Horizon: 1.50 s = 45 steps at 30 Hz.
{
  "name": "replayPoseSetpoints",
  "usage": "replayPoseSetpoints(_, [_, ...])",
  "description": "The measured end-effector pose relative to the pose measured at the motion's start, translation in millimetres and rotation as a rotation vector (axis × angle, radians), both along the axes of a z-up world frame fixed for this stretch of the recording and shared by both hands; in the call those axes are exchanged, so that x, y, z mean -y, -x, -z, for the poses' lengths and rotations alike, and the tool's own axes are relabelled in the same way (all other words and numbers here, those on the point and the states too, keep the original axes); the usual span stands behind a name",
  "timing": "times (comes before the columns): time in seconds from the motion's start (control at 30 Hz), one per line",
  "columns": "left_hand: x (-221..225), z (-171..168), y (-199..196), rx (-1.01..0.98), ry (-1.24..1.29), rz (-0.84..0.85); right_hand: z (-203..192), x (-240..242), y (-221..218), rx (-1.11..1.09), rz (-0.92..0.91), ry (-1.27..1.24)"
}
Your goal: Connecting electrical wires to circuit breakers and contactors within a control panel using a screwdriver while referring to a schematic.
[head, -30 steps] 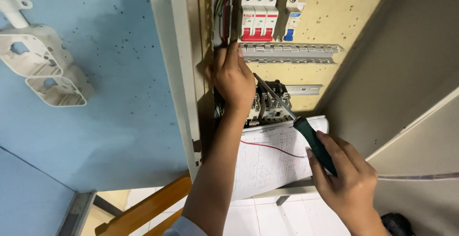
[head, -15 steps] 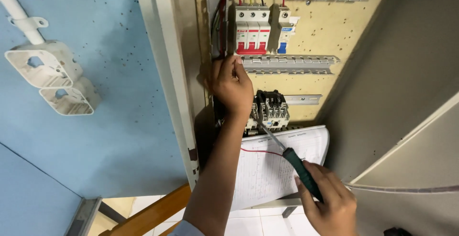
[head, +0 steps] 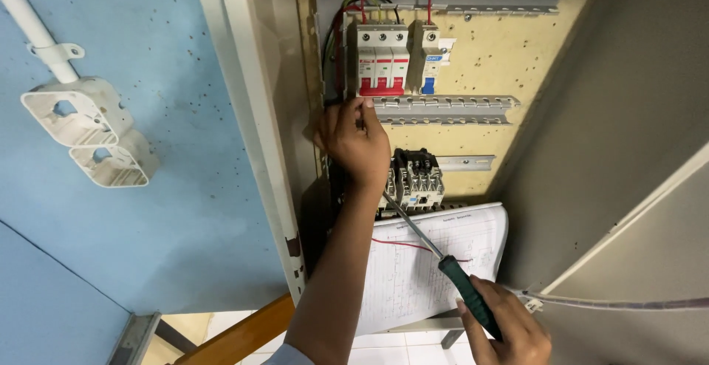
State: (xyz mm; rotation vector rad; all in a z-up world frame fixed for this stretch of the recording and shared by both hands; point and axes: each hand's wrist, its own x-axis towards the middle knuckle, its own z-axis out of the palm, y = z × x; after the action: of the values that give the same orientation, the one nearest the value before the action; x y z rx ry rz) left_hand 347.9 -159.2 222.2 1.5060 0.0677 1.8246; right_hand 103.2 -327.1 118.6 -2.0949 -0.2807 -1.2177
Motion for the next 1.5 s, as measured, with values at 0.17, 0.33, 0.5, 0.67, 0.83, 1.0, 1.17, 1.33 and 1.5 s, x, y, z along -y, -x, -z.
replayPoseSetpoints(0.17, [-1, -2, 11, 0.038, 0.070, 0.251, 5, 4, 0, 0.030, 0.021, 0.005])
replayPoseSetpoints(0.33, [-12, -28, 45, -0.133, 0.782, 1.112, 15, 12, 4, -0.079, 0.071, -0.026])
replayPoseSetpoints(0.5, [-26, -11, 30, -0.022, 1.075, 1.677, 26, 18, 7, -0.158, 0.113, -0.051])
replayPoseSetpoints(0.67, [-23, -11, 35, 0.088, 1.205, 1.760, 27, 20, 9, -0.234, 0.097, -0.020])
replayPoseSetpoints(0.83, [-20, 5, 15, 0.093, 1.146, 1.770, 48, 28, 2, -0.192, 0.153, 0.043])
replayPoseSetpoints(1.0, [-18, 1, 25, -0.010, 1.009, 1.628, 48, 30, 2, -0.292, 0.212, 0.072])
replayPoseSetpoints(1.17, [-22, 2, 20, 0.030, 0.878, 1.531, 54, 31, -4, -0.246, 0.135, 0.002])
replayPoseSetpoints(1.33, [-23, -1, 30, -0.009, 0.734, 1.433, 68, 36, -11, -0.275, 0.149, 0.041])
replayPoseSetpoints(1.5, [-22, -9, 31, -0.127, 0.542, 0.780, 68, 38, -10, -0.310, 0.153, 0.056])
